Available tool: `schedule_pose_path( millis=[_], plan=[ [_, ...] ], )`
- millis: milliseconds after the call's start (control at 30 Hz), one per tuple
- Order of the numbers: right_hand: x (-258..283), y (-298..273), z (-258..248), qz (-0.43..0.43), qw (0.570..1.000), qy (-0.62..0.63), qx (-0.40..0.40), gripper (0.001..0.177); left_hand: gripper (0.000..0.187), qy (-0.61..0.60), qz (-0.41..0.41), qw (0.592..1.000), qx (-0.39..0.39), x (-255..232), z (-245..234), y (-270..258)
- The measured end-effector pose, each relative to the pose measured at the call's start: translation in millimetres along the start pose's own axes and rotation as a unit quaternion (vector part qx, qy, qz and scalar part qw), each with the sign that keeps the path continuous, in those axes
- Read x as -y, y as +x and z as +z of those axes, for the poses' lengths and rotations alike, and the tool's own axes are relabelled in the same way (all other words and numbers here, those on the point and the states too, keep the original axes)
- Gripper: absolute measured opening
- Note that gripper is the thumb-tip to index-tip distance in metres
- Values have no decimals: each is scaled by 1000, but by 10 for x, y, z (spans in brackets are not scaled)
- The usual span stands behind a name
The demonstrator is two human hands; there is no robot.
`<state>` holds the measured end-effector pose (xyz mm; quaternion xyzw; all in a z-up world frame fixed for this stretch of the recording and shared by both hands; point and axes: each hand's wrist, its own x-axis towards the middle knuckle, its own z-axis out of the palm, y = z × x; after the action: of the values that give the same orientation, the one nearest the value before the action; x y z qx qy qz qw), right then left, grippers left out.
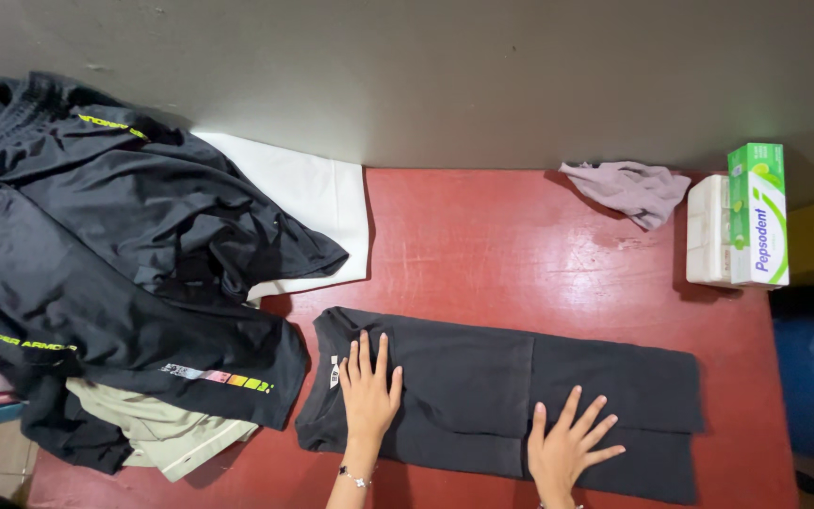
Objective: The person folds a black t-shirt on a red table, then places it into an open suitcase. The person then folds a dark gray sleeveless top on the same table.
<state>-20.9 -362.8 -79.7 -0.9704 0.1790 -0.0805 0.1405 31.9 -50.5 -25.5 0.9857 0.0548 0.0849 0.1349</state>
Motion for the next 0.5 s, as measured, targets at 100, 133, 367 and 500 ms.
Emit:
schedule_pose_path(
  millis=[100, 133, 367, 500],
  plan=[
    [25, 76, 64, -19, 1000, 1, -16, 82, 64, 26, -4, 1000, 4, 4, 5, -56],
    [48, 104, 71, -26, 1000, 0, -17, 82, 65, 35, -6, 999, 11, 12, 5, -67],
    [82, 441, 32, -108, 994, 4, -13, 82, 70, 90, -56, 990, 89, -16, 25, -145],
    [61, 764, 37, -165, 986, 6, 15, 81, 74, 141, -83, 969, 186, -71, 38, -218]
  ],
)
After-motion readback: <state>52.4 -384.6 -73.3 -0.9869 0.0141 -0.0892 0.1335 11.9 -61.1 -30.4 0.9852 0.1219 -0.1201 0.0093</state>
